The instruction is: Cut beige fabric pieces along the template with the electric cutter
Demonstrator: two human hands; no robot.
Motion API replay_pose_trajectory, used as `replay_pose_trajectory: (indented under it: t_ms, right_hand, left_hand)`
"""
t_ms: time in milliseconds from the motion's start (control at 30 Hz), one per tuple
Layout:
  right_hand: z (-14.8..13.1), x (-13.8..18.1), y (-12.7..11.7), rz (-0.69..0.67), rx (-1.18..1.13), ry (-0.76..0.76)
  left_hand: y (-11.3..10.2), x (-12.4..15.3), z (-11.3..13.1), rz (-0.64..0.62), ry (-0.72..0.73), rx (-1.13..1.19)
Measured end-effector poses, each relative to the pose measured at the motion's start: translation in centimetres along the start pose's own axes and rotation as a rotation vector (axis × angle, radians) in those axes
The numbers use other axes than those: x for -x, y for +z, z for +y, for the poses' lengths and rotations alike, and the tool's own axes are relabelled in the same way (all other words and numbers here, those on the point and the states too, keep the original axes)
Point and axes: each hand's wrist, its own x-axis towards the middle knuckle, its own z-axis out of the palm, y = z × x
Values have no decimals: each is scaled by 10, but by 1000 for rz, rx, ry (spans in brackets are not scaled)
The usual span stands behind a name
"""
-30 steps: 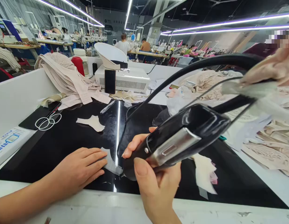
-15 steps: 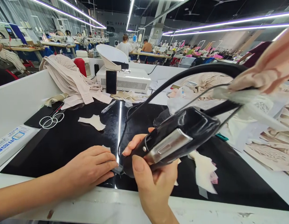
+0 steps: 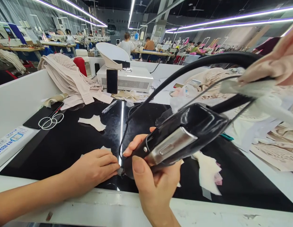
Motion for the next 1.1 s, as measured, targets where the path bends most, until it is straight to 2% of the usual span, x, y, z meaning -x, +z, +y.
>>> replay_pose_trajectory:
  t_ms: [133, 333, 600, 1100]
  right_hand:
    - [-1, 1, 0, 28, 19, 10]
    - [-2, 1, 0, 29, 44, 1]
    - [-10, -12, 4, 125, 5, 19]
    - [3, -3, 2, 45, 41, 0]
  left_hand:
    - [-1, 1, 1, -14, 28, -35]
    - [-4, 0, 2, 73, 27, -13]
    - [-3, 3, 2, 32, 46, -42]
    - [-3, 3, -1, 35, 84, -43]
